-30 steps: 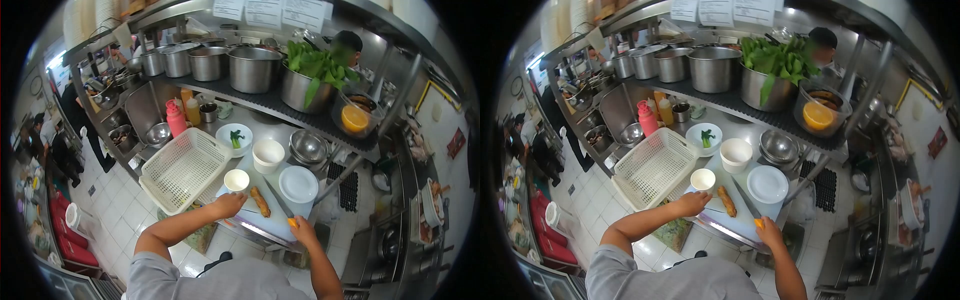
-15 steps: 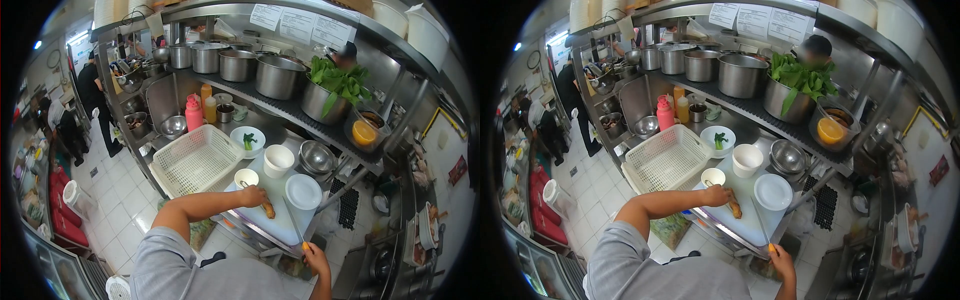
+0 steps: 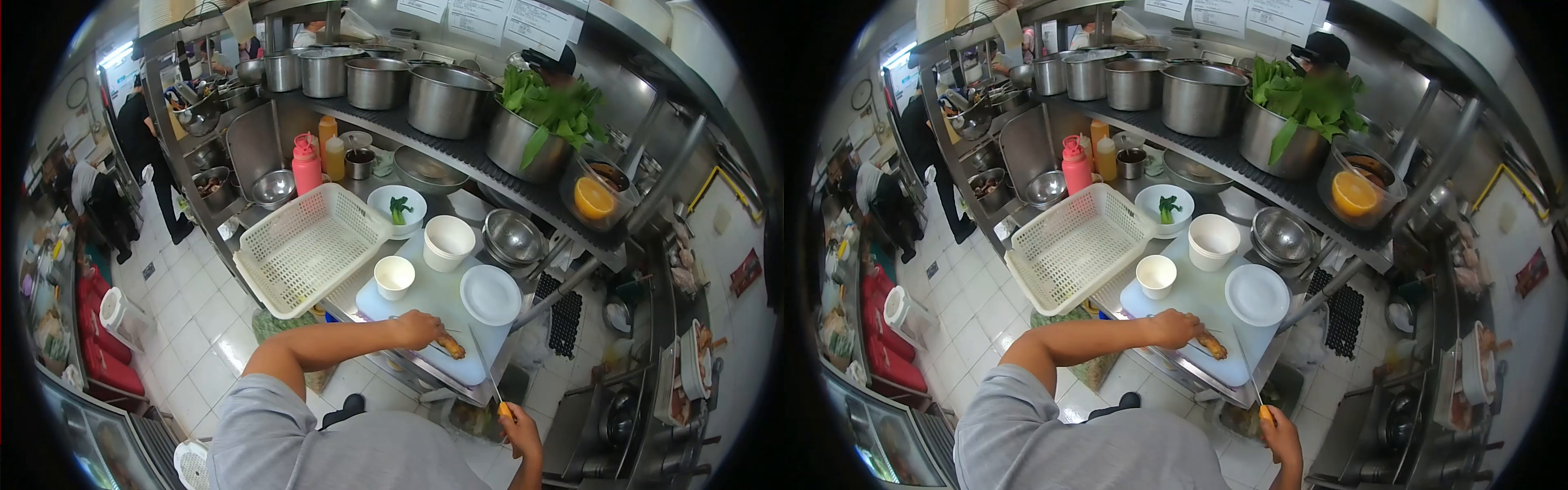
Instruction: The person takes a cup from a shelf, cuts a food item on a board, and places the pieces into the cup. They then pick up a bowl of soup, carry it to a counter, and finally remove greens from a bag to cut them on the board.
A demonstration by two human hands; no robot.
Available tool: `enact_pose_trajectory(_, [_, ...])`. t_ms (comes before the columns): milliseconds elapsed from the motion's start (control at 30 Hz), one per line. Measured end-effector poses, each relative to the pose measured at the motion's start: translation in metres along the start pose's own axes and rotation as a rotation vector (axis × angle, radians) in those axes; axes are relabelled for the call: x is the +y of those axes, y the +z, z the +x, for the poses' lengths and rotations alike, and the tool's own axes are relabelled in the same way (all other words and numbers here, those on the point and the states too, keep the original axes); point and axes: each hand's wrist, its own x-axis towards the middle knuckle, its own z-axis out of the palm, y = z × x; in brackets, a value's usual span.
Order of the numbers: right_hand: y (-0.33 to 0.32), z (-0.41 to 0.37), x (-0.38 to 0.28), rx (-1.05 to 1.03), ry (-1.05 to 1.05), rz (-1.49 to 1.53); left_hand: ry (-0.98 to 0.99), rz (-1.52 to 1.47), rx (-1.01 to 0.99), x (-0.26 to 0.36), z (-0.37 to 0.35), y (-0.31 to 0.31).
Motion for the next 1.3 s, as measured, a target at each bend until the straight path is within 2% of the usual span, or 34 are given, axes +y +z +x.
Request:
enact_pose_trajectory(133, [-0.004,-0.002,-0.009,-0.019,-0.013,-0.178,0.007,-0.102,-0.066,-0.011,-0.028,-0.021])
enact_pose_trajectory(233, [-0.003,0.002,-0.004,-0.028,-0.027,-0.184,-0.102,-0.189,-0.056,-0.017,-0.043,-0.023])
enact_pose_trajectory(333, [-0.002,0.0,-0.014,-0.07,0.096,-0.28,-0.178,-0.222,0.019,-0.02,-0.052,-0.019])
enact_pose_trajectory(400, [0.001,0.003,-0.009,-0.063,0.086,-0.29,-0.201,-0.24,0.082,-0.021,-0.054,-0.014])
enact_pose_trajectory(533, [0.003,-0.002,-0.028,-0.037,0.128,-0.343,-0.183,-0.264,0.052,-0.024,-0.055,-0.011])
enact_pose_trajectory(633, [0.004,0.003,-0.013,-0.039,0.067,-0.394,-0.166,-0.272,0.028,-0.025,-0.055,-0.012])
enact_pose_trajectory(733, [0.006,0.004,-0.012,-0.052,0.121,-0.415,-0.165,-0.277,0.067,-0.027,-0.054,-0.011])
enact_pose_trajectory(833, [0.012,0.009,0.007,0.011,0.065,-0.382,-0.111,-0.213,0.124,-0.03,-0.05,-0.003])
enact_pose_trajectory(867, [0.014,0.009,0.017,0.095,-0.009,-0.459,-0.147,-0.24,0.081,-0.031,-0.049,0.0])
enact_pose_trajectory(900, [0.013,0.001,-0.001,0.106,0.043,-0.445,-0.178,-0.275,0.027,-0.026,-0.048,-0.006])
enact_pose_trajectory(967, [0.011,-0.014,-0.017,0.144,-0.074,-0.492,-0.138,-0.208,0.034,-0.022,-0.047,-0.011])
enact_pose_trajectory(1000, [0.011,-0.02,-0.02,0.134,-0.023,-0.481,-0.118,-0.204,0.039,-0.018,-0.048,-0.016])
enact_pose_trajectory(1067, [0.008,-0.028,-0.027,0.137,-0.075,-0.513,-0.091,-0.208,0.04,-0.015,-0.046,-0.02])
enact_pose_trajectory(1167, [0.01,-0.042,-0.04,0.103,0.011,-0.548,-0.108,-0.208,-0.025,-0.014,-0.044,-0.015])
enact_pose_trajectory(1233, [0.012,-0.048,-0.041,0.084,0.028,-0.541,-0.091,-0.15,0.079,-0.013,-0.041,-0.011])
enact_pose_trajectory(1300, [0.016,-0.054,-0.041,0.067,0.041,-0.534,-0.083,-0.147,0.102,-0.011,-0.039,-0.011])
